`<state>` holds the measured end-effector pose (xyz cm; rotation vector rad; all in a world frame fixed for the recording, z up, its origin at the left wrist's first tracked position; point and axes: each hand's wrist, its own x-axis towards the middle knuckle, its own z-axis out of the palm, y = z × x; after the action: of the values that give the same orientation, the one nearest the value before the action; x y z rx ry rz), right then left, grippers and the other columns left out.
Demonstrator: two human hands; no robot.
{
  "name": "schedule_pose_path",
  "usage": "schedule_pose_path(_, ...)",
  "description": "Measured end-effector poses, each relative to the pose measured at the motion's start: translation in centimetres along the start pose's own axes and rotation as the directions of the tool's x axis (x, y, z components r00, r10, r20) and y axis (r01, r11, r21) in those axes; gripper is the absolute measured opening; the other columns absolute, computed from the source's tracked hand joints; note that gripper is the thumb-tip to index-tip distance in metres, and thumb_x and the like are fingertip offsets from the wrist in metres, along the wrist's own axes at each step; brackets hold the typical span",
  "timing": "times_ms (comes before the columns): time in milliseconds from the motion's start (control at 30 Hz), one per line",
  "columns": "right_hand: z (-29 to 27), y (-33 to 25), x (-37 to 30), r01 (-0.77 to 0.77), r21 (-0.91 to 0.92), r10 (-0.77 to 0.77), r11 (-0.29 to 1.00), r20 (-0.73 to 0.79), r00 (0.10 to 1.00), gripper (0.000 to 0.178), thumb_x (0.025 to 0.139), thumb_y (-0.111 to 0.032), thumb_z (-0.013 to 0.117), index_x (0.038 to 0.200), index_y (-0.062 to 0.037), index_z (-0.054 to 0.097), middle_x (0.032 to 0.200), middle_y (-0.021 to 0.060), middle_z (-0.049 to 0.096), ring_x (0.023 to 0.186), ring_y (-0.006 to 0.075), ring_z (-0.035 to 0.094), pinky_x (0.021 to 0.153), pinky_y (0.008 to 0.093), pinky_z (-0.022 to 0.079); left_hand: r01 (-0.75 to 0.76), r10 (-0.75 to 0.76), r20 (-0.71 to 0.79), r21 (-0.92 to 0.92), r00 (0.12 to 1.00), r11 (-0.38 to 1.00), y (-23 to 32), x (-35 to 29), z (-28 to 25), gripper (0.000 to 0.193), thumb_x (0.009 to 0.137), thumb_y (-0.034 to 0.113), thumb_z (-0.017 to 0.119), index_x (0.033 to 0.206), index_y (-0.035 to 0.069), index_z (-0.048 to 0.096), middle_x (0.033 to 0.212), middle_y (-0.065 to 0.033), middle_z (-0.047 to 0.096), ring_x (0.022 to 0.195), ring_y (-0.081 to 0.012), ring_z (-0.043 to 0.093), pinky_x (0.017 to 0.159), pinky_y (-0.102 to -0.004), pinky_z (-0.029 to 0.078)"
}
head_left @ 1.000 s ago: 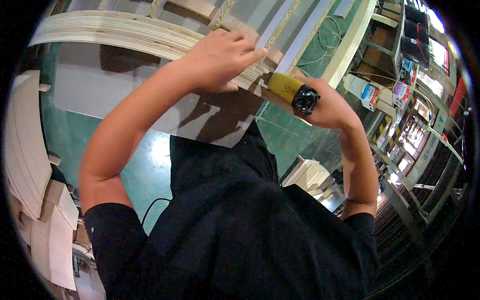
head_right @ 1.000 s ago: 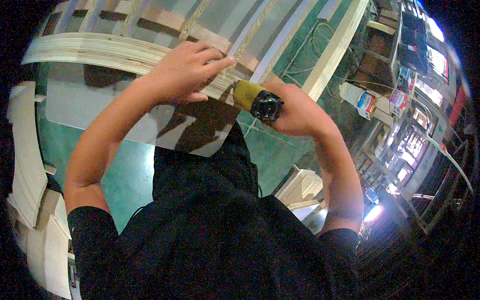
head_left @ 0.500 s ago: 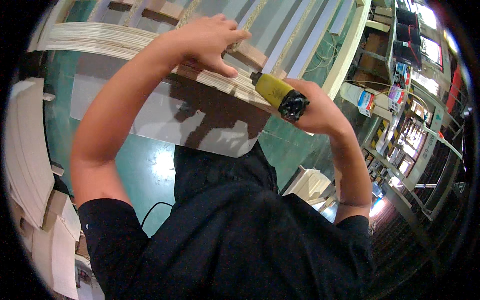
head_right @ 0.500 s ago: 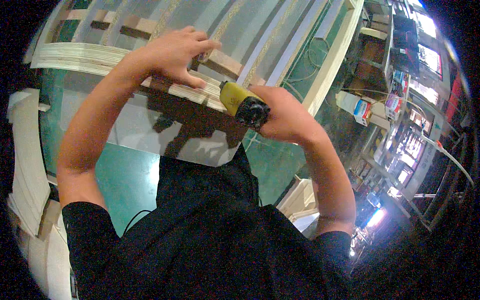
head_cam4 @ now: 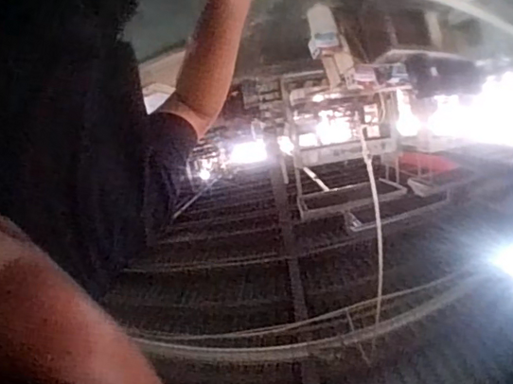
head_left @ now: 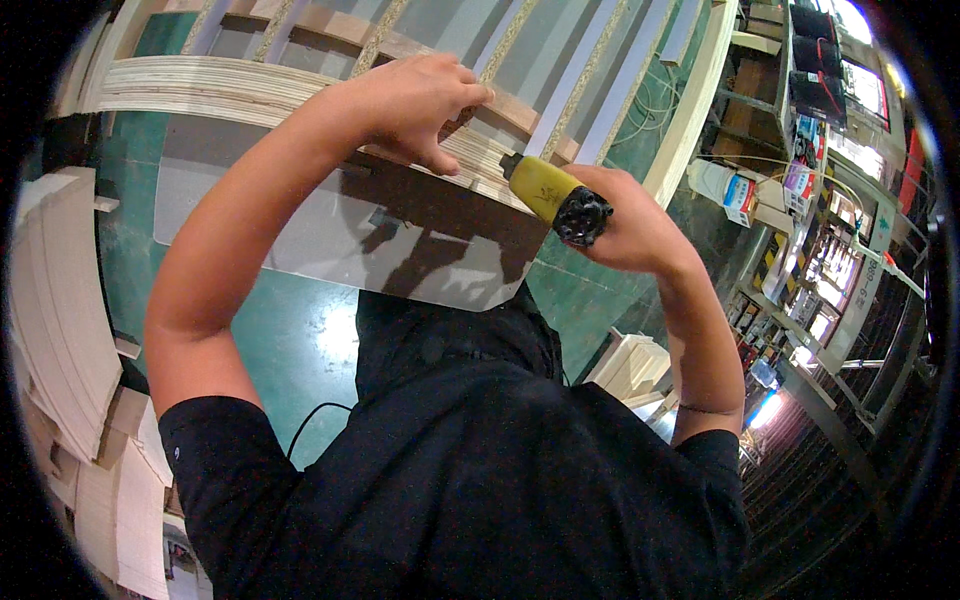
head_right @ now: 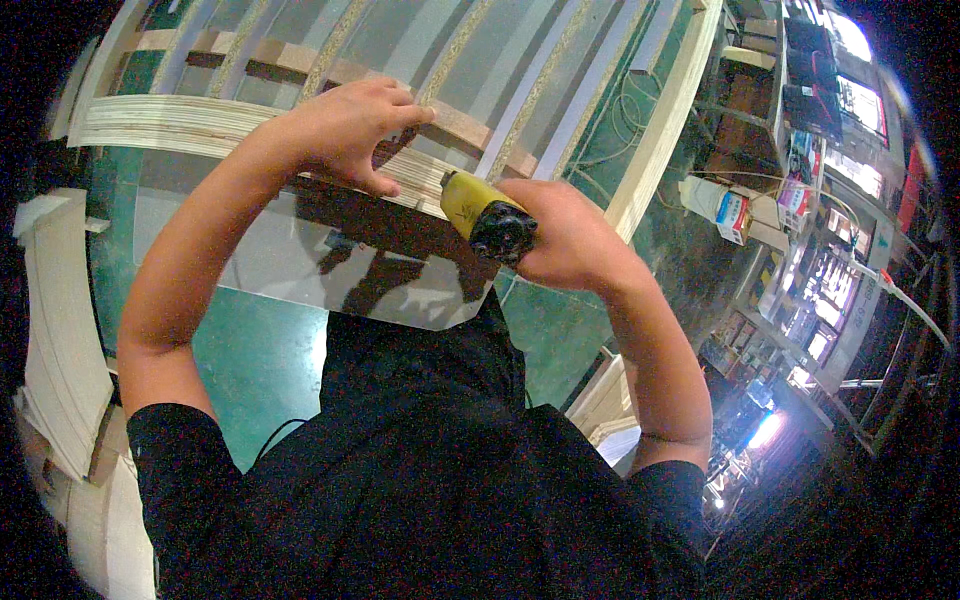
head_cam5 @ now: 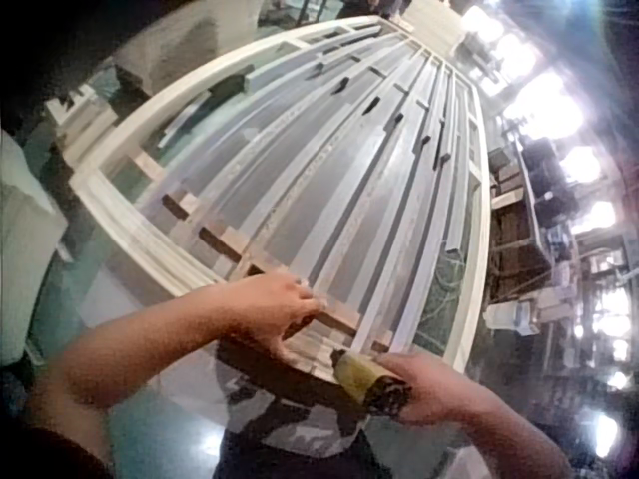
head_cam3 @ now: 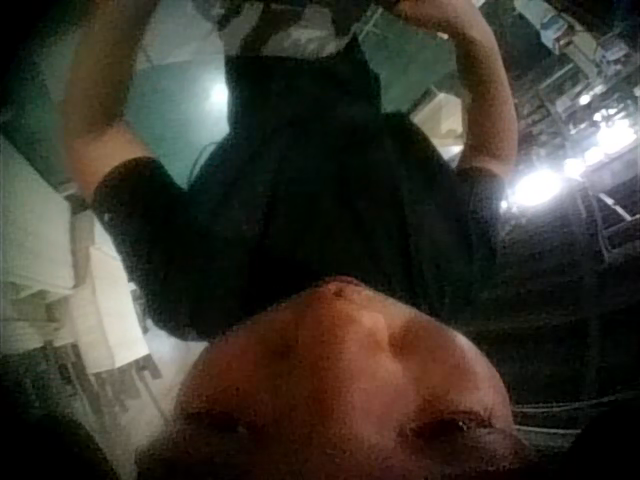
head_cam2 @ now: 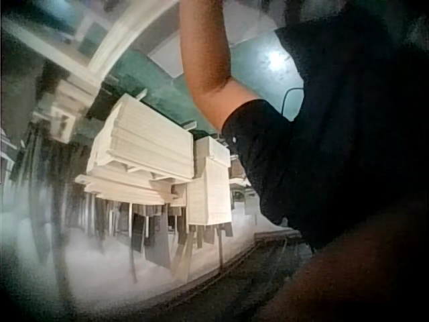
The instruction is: The person uses a pneumatic nail gun to attach wooden slats to a large wooden frame structure. They position the slats and drive nails into the joints to secure them in place. The person works on different sections of the frame, occasionally adjusting the position of the wood pieces.
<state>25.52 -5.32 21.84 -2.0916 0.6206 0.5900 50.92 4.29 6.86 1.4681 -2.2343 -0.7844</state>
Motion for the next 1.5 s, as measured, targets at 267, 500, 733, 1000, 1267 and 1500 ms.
schedule_pose_path(267, 0.0, 0.9, 0.0, -0.006, -0.111, 0.009, 0.994, 0.029, 1.0, 0.038, 0.074, -0.01, 0.075, 0.111, -0.0056, 0.066, 0.099, 0.0188, 0.07, 0.095, 0.0419, 0.066, 0.084, 0.0445, 0.052, 0.059, -0.089, 0.177, 0.168, 0.98, 0.984, 2.1, -1.2, -1.7, 0.109, 0.052, 0.052, 0.095, 0.144, 0.013, 0.052, 0.135, -0.018, 0.057, 0.125, -0.0409, 0.054, 0.1, -0.0537, 0.046)
schedule_pose_path(500, 0.1, 1.0, 0.2, -0.023, -0.094, 0.025, 0.995, 0.025, 0.999, 0.035, 0.074, -0.012, 0.073, 0.107, -0.005, 0.065, 0.1, 0.0219, 0.07, 0.1, 0.0436, 0.067, 0.084, 0.0471, 0.053, 0.085, -0.112, 0.197, 0.143, 0.974, 0.986, 3.4, -0.3, -1.4, 0.089, 0.076, 0.078, 0.067, 0.136, 0.012, 0.059, 0.112, -0.0166, 0.071, 0.112, -0.035, 0.065, 0.091, -0.05, 0.047)
schedule_pose_path(733, 0.2, 1.4, -1.9, 0.012, -0.014, -0.012, 1.0, -0.039, 0.999, 0.035, 0.073, -0.009, 0.07, 0.106, -0.0032, 0.062, 0.097, 0.0225, 0.07, 0.098, 0.045, 0.066, 0.082, 0.0479, 0.052, 0.327, -0.337, 0.185, 0.084, 0.923, 0.941, 2.4, 3.4, -2.3, 0.042, 0.098, 0.046, 0.053, 0.123, 0.013, 0.064, 0.105, -0.0173, 0.073, 0.103, -0.04, 0.068, 0.089, -0.0528, 0.053)
schedule_pose_path(1000, 1.1, 3.4, -4.3, 0.028, 0.066, -0.022, 0.997, -0.093, 0.995, 0.043, 0.068, -0.017, 0.076, 0.108, -0.006, 0.065, 0.099, 0.0227, 0.072, 0.099, 0.045, 0.068, 0.084, 0.0503, 0.054, 0.389, -0.392, -0.016, 0.16, 0.92, 0.907, 2.8, 5.0, 0.6, 0.023, 0.09, 0.028, 0.064, 0.103, 0.009, 0.063, 0.09, -0.0214, 0.072, 0.089, -0.043, 0.07, 0.077, -0.0559, 0.055)
schedule_pose_path(1267, 1.3, 4.3, -5.2, 0.025, 0.051, -0.019, 0.998, -0.114, 0.993, 0.036, 0.072, -0.018, 0.077, 0.104, -0.0063, 0.065, 0.096, 0.0216, 0.071, 0.097, 0.0453, 0.066, 0.082, 0.0495, 0.053, 0.421, -0.411, -0.122, 0.068, 0.903, 0.905, 2.7, 5.1, 2.0, 0.02, 0.09, 0.027, 0.063, 0.097, 0.008, 0.063, 0.085, -0.0234, 0.071, 0.083, -0.0449, 0.069, 0.074, -0.0568, 0.054)
schedule_pose_path(1500, -0.1, 2.5, -3.7, -0.016, 0.069, 0.018, 0.997, -0.022, 1.0, 0.036, 0.075, -0.012, 0.072, 0.109, -0.0051, 0.062, 0.099, 0.0224, 0.069, 0.1, 0.0453, 0.065, 0.085, 0.0481, 0.052, 0.42, -0.419, 0.023, -0.014, 0.908, 0.908, 3.8, 2.0, -0.2, 0.051, 0.096, 0.036, 0.061, 0.138, 0.008, 0.055, 0.097, -0.0249, 0.07, 0.101, -0.0447, 0.065, 0.091, -0.0538, 0.05)
